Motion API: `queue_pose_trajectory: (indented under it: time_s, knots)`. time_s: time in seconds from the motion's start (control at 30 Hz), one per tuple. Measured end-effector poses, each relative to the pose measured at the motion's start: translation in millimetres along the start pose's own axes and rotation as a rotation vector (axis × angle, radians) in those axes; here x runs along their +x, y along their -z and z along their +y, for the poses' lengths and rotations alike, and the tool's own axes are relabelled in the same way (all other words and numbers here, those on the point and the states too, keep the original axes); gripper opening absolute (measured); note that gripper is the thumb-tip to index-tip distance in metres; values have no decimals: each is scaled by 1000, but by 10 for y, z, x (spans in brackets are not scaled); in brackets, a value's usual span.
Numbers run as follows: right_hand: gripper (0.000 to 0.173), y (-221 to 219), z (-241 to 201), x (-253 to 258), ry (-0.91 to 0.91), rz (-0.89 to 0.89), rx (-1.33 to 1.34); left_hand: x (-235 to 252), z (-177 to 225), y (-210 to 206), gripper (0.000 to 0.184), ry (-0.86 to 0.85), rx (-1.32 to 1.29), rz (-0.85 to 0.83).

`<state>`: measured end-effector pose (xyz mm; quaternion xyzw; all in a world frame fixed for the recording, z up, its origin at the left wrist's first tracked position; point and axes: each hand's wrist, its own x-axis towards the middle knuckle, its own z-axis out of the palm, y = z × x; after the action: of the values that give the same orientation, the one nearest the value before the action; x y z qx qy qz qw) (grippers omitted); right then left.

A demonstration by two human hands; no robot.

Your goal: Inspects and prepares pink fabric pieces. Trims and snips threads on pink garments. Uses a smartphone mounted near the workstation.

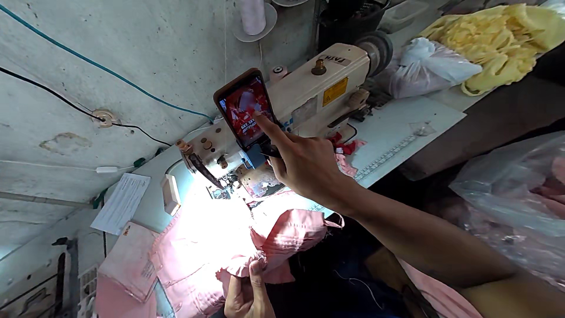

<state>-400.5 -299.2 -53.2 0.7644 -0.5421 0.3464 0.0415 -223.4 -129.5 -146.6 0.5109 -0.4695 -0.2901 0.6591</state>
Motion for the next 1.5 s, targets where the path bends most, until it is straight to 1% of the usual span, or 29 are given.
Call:
queue_pose_trajectory:
  time_s: [0.37,0.43,0.53,0.6,0.67,0.73,0.77,0.8,0.83,0.87,0.9,1.0,1.1,1.17,1.23,1.3,1.37,1.4,1.43,1.5]
  knots:
    - [75,10,-5,5,-5,13,1,-10,4,9,8,1,9,2]
    - [72,29,-4,27,-5,12,2,-12,3,7,8,5,10,6]
    - [65,41,15,108,4,64,13,-18,5,6,7,6,7,9]
    - [65,101,6,130,8,79,61,-19,5,8,7,-4,6,2]
    - [60,160,-62,45,9,65,209,-12,-18,21,8,-33,-20,-7]
    - [38,144,-196,-220,-1,-23,453,-4,-36,31,9,-59,-40,-14]
    - [28,100,-276,-411,-16,-111,563,3,-41,31,8,-66,-45,-13]
    - [27,50,-354,-611,-36,-224,650,9,-39,30,8,-68,-49,-10]
    - [30,-8,-417,-787,-51,-319,702,15,-33,27,8,-70,-46,-8]
    - [31,-66,-463,-934,-59,-380,735,16,-26,25,8,-69,-34,-4]
    - [30,-122,-504,-1053,-74,-400,765,11,-19,28,9,-63,-11,-2]
    - [25,-186,-576,-1196,-154,-383,807,17,0,46,7,-49,70,-13]
    - [22,-152,-606,-1205,-263,-416,809,20,10,73,7,-119,107,-46]
    - [22,-146,-641,-1224,-301,-410,753,23,14,74,7,-162,139,-56]
    - [23,-152,-683,-1259,-258,-343,665,14,33,51,7,-128,157,-49]
    - [24,-182,-716,-1329,-208,-259,595,22,127,7,7,29,135,-24]
    - [25,-200,-733,-1399,-171,-210,560,60,179,19,5,170,50,-25]
    - [24,-208,-736,-1418,-155,-193,554,81,187,34,5,180,27,-36]
    - [23,-218,-739,-1428,-148,-179,557,94,189,47,5,156,40,-44]
    - [22,-232,-748,-1426,-187,-166,622,91,176,45,6,50,115,-28]
